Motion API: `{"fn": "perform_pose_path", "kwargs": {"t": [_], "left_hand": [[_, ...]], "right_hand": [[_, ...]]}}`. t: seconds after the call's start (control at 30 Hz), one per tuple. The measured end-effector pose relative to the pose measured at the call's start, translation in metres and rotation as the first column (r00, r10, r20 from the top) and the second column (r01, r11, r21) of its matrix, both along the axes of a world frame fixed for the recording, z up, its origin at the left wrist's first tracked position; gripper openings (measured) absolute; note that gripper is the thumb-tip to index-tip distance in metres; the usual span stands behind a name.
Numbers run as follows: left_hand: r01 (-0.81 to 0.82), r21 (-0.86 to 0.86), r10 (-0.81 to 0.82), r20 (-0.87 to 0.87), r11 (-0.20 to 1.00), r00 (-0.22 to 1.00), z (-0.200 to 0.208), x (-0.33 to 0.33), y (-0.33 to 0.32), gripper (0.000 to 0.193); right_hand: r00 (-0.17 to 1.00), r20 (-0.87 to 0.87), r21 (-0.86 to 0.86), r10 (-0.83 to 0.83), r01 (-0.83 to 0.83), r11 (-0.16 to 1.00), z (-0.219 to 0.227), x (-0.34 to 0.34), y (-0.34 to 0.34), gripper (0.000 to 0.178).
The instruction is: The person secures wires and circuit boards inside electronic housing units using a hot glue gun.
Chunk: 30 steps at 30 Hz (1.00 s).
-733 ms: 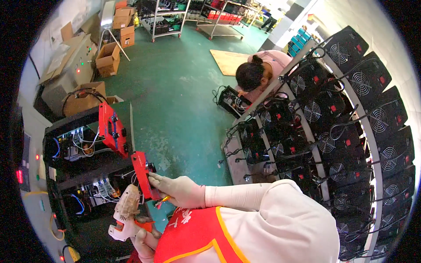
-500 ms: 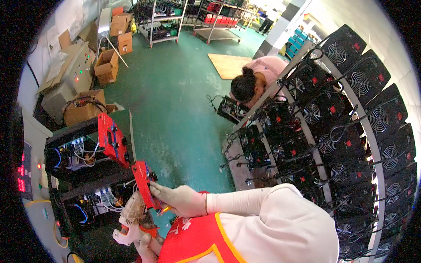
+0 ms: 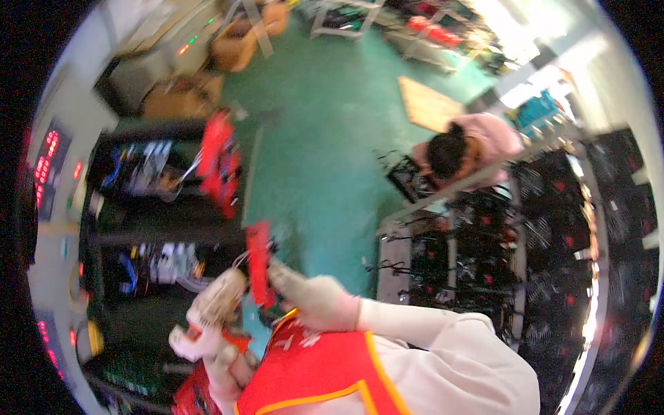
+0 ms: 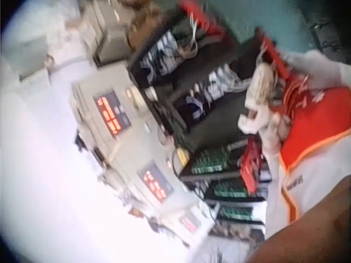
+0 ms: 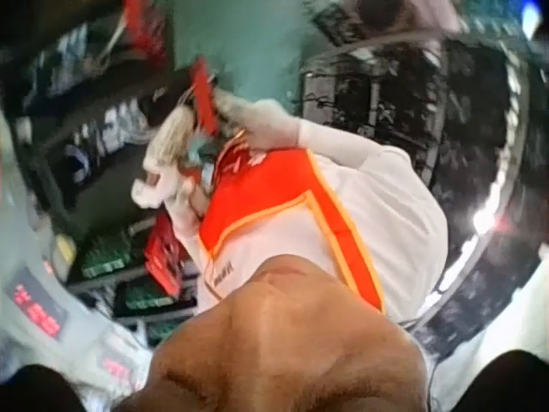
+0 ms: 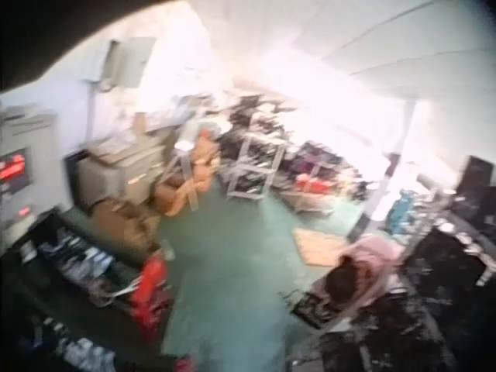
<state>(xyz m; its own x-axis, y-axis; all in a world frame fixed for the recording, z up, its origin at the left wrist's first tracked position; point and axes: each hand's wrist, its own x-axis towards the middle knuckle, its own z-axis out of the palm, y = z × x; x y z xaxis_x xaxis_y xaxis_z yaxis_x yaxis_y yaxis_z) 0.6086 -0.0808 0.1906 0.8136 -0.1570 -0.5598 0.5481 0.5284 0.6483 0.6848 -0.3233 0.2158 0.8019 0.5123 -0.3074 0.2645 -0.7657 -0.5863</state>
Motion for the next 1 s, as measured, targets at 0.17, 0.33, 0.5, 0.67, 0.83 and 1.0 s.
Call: {"fn": "perform_pose_path", "kwargs": {"t": [0.17, 0.33, 0.5, 0.67, 0.83, 1.0], "left_hand": [[-0.049, -0.068, 0.047, -0.04, 0.996, 0.998, 0.016, 0.017, 0.007, 0.055], [-0.072, -0.06, 0.065, -0.102, 0.996, 0.993, 0.01, 0.004, 0.024, 0.055], [-0.03, -0.226, 0.014, -0.076, 0.974, 0.997, 0.014, 0.009, 0.039, 0.055], [0.072, -0.389, -0.124, -0.109, 0.919, 0.986, 0.006, 0.019, 0.045, 0.046], [0.134, -0.397, -0.205, -0.142, 0.908, 0.968, 0.011, 0.025, 0.042, 0.037], [0.187, -0.291, -0.25, -0.197, 0.938, 0.948, 0.033, 0.041, 0.041, 0.037]], "right_hand": [[0.994, 0.098, -0.049, 0.049, -0.045, 0.998, -0.006, 0.007, -0.004, 0.074], [0.989, 0.044, -0.191, 0.144, -0.134, 0.972, -0.01, 0.006, 0.006, 0.076], [0.97, 0.159, -0.135, 0.183, -0.162, 0.978, -0.026, 0.001, -0.006, 0.074], [0.939, 0.262, -0.034, 0.222, -0.22, 0.975, -0.039, 0.0, -0.024, 0.071], [0.901, 0.337, -0.212, 0.273, -0.21, 0.954, -0.054, -0.005, -0.036, 0.06], [0.903, 0.343, -0.21, 0.259, -0.196, 0.958, -0.064, -0.009, -0.041, 0.054]]}}
